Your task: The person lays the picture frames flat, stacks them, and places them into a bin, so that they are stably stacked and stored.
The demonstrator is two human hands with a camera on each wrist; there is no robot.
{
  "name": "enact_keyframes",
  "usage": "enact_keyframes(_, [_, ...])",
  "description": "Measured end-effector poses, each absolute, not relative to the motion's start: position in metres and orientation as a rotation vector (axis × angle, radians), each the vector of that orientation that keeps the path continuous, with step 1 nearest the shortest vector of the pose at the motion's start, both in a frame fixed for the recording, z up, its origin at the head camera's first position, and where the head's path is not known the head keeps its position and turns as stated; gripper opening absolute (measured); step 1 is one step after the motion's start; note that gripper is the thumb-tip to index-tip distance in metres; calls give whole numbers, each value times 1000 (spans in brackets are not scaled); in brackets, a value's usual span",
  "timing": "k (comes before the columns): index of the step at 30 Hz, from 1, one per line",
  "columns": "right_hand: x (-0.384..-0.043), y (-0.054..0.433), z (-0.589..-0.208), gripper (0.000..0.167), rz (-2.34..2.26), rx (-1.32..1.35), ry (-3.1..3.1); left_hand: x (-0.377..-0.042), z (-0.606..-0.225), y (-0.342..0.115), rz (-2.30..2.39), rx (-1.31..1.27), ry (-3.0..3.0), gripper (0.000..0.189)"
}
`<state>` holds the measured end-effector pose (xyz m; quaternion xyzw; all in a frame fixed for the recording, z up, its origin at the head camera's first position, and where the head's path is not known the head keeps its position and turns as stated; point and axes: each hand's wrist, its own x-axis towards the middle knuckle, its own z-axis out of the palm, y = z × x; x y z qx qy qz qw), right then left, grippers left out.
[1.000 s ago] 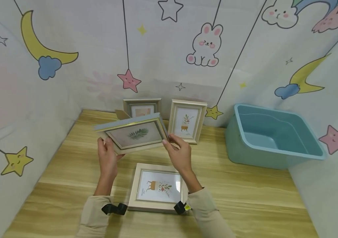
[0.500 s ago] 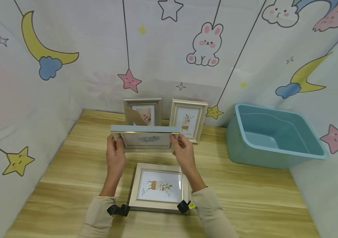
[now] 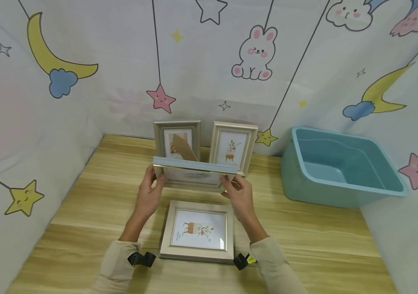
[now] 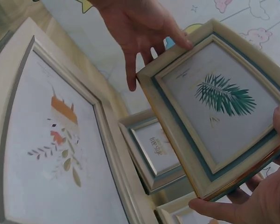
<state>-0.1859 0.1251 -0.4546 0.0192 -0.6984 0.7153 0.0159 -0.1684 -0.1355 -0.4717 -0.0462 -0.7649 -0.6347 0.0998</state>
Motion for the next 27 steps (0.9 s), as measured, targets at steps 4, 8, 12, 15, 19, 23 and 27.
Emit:
enact_keyframes(4, [-180, 133, -466, 26, 2256, 176, -2040, -171, -467, -137, -1871, -220, -2350, 53])
enact_keyframes(8, [-179, 144, -479, 20, 2222, 329, -1921, -175, -459, -136, -1831, -325, -2396, 58])
enact_keyframes(12, [-176, 155, -491, 18, 2116, 475, -1872, -179, -449, -138, -1775, -468, -2443, 88])
enact_keyframes(15, [-174, 162, -496, 25, 2049, 581, -1850, -181, -440, -140, -1834, -675, -2442, 118])
enact_keyframes(19, [-170, 171, -499, 37, 2004, 701, -1822, -183, -430, -140, -1909, -1064, -2393, 141])
enact_keyframes(23, [-168, 179, -500, 36, 1963, 786, -1794, -182, -421, -138, -1884, -1310, -2356, 145])
enact_keyframes(27, [-166, 185, -499, 30, 1912, 821, -1788, -179, -415, -134, -1872, -1373, -2354, 144])
